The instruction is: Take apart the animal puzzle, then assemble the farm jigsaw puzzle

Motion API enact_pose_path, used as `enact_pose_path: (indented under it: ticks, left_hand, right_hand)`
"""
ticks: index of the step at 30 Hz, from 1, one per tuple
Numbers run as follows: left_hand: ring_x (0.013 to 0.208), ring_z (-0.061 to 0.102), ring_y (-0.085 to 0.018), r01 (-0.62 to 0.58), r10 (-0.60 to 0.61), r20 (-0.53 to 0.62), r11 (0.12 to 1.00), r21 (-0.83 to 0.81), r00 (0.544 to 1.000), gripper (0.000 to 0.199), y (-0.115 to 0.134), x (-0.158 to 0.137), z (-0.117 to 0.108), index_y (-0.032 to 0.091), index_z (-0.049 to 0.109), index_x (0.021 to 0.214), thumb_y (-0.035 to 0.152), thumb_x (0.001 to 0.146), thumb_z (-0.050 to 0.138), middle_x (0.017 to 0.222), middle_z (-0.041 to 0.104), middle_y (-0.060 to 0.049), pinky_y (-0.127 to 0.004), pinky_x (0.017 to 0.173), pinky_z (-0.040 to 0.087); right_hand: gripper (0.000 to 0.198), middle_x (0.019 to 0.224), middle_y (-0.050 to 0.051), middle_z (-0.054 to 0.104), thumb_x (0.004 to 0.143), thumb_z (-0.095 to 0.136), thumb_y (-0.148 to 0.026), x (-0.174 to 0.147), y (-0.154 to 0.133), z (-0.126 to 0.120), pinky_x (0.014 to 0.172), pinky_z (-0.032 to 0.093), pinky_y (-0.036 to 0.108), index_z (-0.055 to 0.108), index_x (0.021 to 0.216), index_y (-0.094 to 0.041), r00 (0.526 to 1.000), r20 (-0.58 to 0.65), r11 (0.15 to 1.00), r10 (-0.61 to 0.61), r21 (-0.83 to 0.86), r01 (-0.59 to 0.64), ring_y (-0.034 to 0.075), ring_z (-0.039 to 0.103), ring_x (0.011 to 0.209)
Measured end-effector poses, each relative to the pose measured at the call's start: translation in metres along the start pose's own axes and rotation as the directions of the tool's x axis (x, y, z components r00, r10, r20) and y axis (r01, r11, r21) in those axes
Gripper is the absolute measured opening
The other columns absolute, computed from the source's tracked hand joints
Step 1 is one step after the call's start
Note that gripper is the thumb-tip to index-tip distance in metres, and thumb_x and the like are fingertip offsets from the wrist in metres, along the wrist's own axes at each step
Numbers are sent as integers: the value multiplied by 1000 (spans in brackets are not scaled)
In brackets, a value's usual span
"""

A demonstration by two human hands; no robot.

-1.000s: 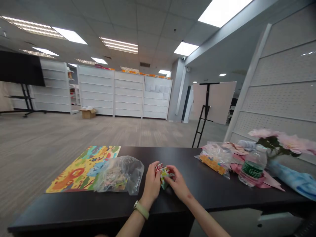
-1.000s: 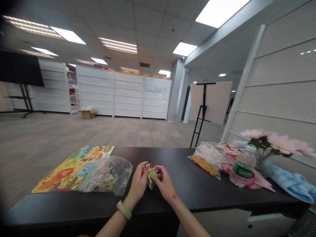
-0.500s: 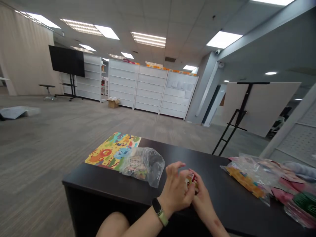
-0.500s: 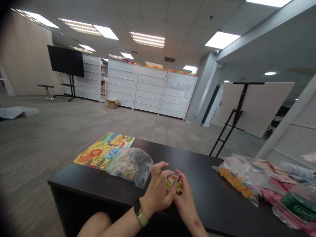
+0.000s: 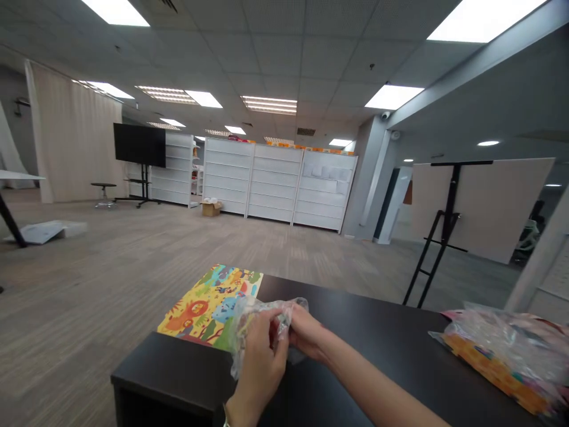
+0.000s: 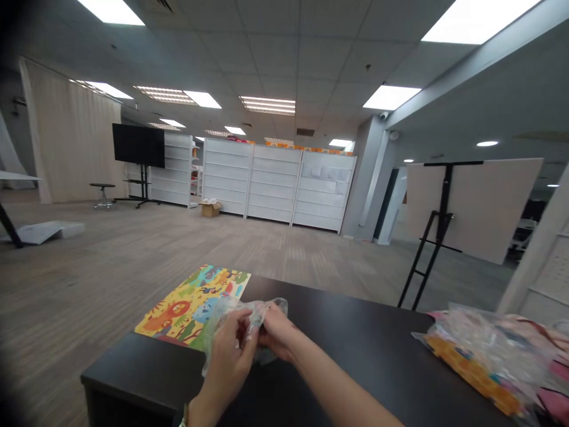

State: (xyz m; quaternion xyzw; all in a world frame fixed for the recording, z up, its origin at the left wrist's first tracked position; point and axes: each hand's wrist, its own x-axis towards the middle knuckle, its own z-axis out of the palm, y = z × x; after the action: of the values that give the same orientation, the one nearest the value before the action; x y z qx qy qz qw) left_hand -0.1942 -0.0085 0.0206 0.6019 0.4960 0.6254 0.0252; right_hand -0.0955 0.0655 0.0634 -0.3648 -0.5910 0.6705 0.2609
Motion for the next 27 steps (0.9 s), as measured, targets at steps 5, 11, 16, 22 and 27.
enact_pose_path:
  ticks: [5,11,16,22,27]
  left_hand:
    - [69,63,-18,174,-177,-8,973,-153,984,21,-6,9,-8,20,63,104,37,95,54,79,67,-1,-28,65,51]
    - [62,57,-15,283,-269,88,913,-295,959,24,-16,13,-6,19,61,93,43,94,56,67,58,3,-25,60,46]
    - [100,65,-23,81,-25,173,943,-324,985,41,7,4,20,19,49,130,38,94,53,112,63,-9,-35,84,53]
    - [137,40,-32,-72,103,102,960,-270,989,64,25,-15,68,21,26,149,37,94,55,149,35,-17,-51,109,41]
    - [144,31,-33,-42,127,286,957,-286,950,82,32,-35,97,22,4,155,42,95,56,158,17,-19,-54,115,34]
  right_hand:
    - [39,116,7,72,77,72,-46,-25,-10,-26,104,42,45,74,107,-22,999,33,965,-12,-262,20,29,60,114]
    - [22,115,4,73,93,58,-37,-93,6,-77,116,24,54,73,108,-30,957,192,337,-217,-905,258,26,59,120]
    - [29,103,9,70,100,42,-23,-126,-23,-95,93,45,37,71,100,-21,838,10,218,-545,-964,154,22,61,101]
    - [15,93,4,67,95,55,-23,-167,-51,-126,79,46,25,70,93,-22,793,-149,222,-591,-975,-18,18,62,92]
    - [21,97,6,68,98,49,-24,-192,-45,-160,83,45,26,70,97,-21,738,-247,220,-628,-966,-135,20,63,100]
